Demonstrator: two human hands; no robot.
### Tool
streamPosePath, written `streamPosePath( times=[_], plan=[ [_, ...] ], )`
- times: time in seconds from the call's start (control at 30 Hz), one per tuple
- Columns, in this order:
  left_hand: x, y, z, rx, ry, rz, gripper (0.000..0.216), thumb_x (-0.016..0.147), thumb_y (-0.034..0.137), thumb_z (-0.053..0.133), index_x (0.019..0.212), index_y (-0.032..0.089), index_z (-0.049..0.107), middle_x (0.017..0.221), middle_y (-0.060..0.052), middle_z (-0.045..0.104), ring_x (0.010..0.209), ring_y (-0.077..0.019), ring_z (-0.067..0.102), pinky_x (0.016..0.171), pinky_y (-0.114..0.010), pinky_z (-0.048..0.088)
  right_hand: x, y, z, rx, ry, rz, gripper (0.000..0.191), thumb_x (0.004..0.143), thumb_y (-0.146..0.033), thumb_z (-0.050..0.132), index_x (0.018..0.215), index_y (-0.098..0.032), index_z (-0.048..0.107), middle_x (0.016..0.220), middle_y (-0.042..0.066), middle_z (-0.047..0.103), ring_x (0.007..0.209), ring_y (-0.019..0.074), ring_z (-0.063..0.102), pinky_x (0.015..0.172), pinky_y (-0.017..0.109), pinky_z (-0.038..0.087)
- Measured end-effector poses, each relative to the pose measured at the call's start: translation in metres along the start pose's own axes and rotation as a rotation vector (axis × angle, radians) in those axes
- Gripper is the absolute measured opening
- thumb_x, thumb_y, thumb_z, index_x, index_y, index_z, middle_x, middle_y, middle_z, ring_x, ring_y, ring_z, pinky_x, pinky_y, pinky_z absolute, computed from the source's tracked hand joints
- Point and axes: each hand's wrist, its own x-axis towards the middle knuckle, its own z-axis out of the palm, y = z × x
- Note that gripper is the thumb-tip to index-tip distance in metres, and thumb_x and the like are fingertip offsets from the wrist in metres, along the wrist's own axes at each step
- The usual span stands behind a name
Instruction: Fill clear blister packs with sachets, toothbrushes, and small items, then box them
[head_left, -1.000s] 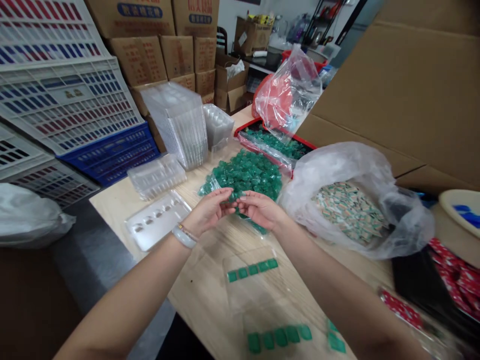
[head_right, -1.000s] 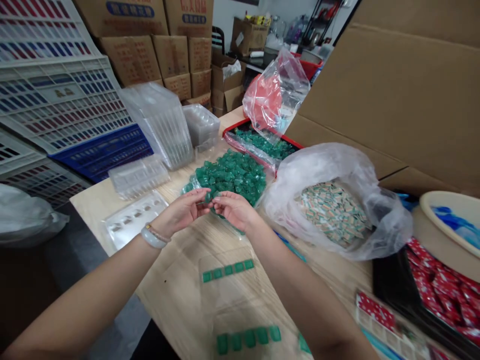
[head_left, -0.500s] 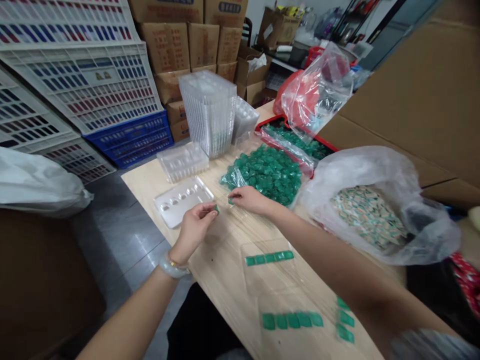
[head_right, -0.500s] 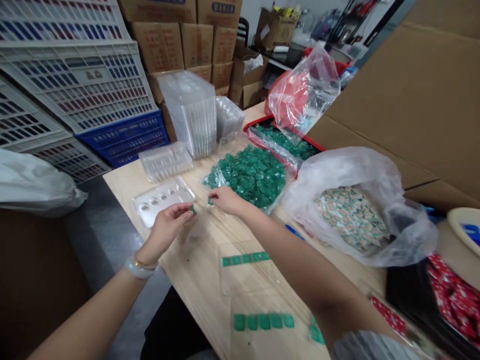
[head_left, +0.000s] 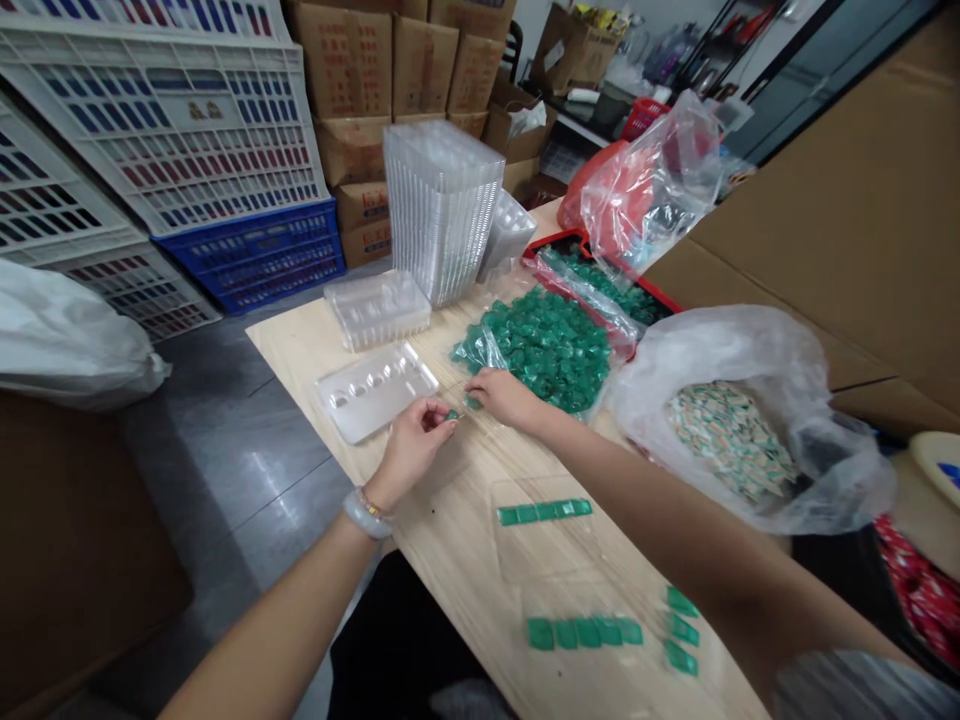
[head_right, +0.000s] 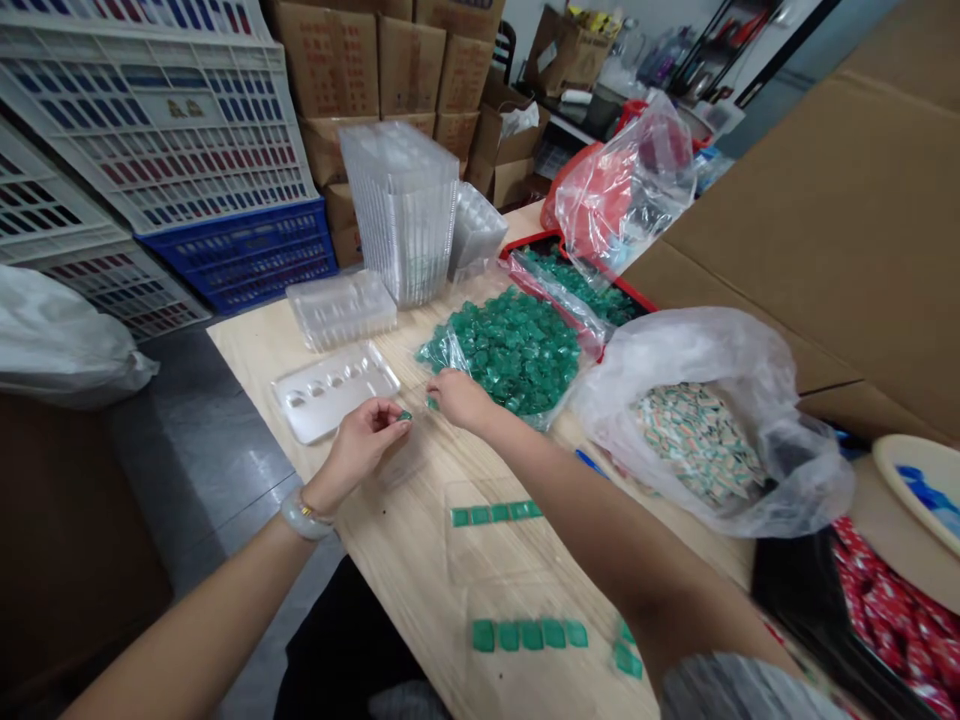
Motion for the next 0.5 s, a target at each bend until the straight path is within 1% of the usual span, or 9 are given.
streamPosePath(
  times=[0.1, 0.23, 0.33, 0.37, 0.43, 0.5],
  plan=[
    [0.002, -0.003, 0.000, -0.066, -0.019, -0.024, 0.020, 0.061, 0.025, 0.064, 0.075, 0.015, 0.054, 0.062, 0.004, 0.051, 0.056, -0.0085, 0.049, 0.055, -0.022, 0.041, -0.005, -0.001, 0.002, -0.045, 0.045, -0.011, 0.020, 0.081, -0.014, 0.044, 0.088, -0.013, 0.062, 0.088, 0.008, 0.057, 0.080, 0.0135, 0.054, 0.074, 0.023, 0.039],
    [0.004, -0.002, 0.001, -0.179, -0.005, -0.083, 0.023, 0.058, 0.025, 0.067, 0.072, 0.014, 0.053, 0.059, 0.005, 0.052, 0.054, -0.0089, 0.052, 0.054, -0.023, 0.042, -0.019, -0.003, 0.007, -0.020, 0.052, -0.110, 0.019, 0.082, -0.016, 0.044, 0.088, -0.012, 0.061, 0.087, 0.008, 0.056, 0.085, 0.0142, 0.052, 0.077, 0.024, 0.039],
    [0.004, 0.004, 0.001, -0.317, -0.032, -0.161, 0.023, 0.056, 0.025, 0.069, 0.067, 0.013, 0.052, 0.060, 0.004, 0.054, 0.055, -0.0081, 0.053, 0.056, -0.023, 0.044, -0.031, -0.001, 0.016, -0.056, 0.076, -0.189, 0.018, 0.081, -0.013, 0.044, 0.087, -0.011, 0.061, 0.086, 0.009, 0.057, 0.086, 0.0159, 0.050, 0.079, 0.027, 0.039],
    [0.003, 0.007, 0.001, -0.371, -0.054, -0.193, 0.023, 0.056, 0.024, 0.069, 0.067, 0.013, 0.053, 0.061, 0.004, 0.055, 0.056, -0.0078, 0.054, 0.059, -0.023, 0.045, -0.035, 0.001, 0.019, -0.067, 0.081, -0.214, 0.019, 0.081, -0.012, 0.044, 0.089, -0.012, 0.061, 0.087, 0.009, 0.057, 0.087, 0.0163, 0.050, 0.080, 0.029, 0.039],
    [0.001, 0.013, 0.001, -0.471, -0.104, -0.251, 0.022, 0.057, 0.022, 0.070, 0.071, 0.012, 0.056, 0.066, 0.002, 0.058, 0.061, -0.0075, 0.055, 0.064, -0.023, 0.047, -0.043, 0.004, 0.023, -0.054, 0.129, -0.232, 0.024, 0.080, -0.012, 0.045, 0.099, -0.013, 0.058, 0.094, 0.010, 0.058, 0.091, 0.0176, 0.049, 0.083, 0.032, 0.038],
    [-0.002, 0.019, 0.003, -0.553, -0.147, -0.290, 0.022, 0.058, 0.019, 0.069, 0.075, 0.012, 0.057, 0.070, 0.002, 0.059, 0.064, -0.0077, 0.057, 0.067, -0.023, 0.048, -0.050, 0.006, 0.024, -0.024, 0.221, -0.179, 0.030, 0.079, -0.014, 0.047, 0.108, -0.014, 0.054, 0.104, 0.011, 0.055, 0.097, 0.0188, 0.048, 0.085, 0.034, 0.038]
  ],
)
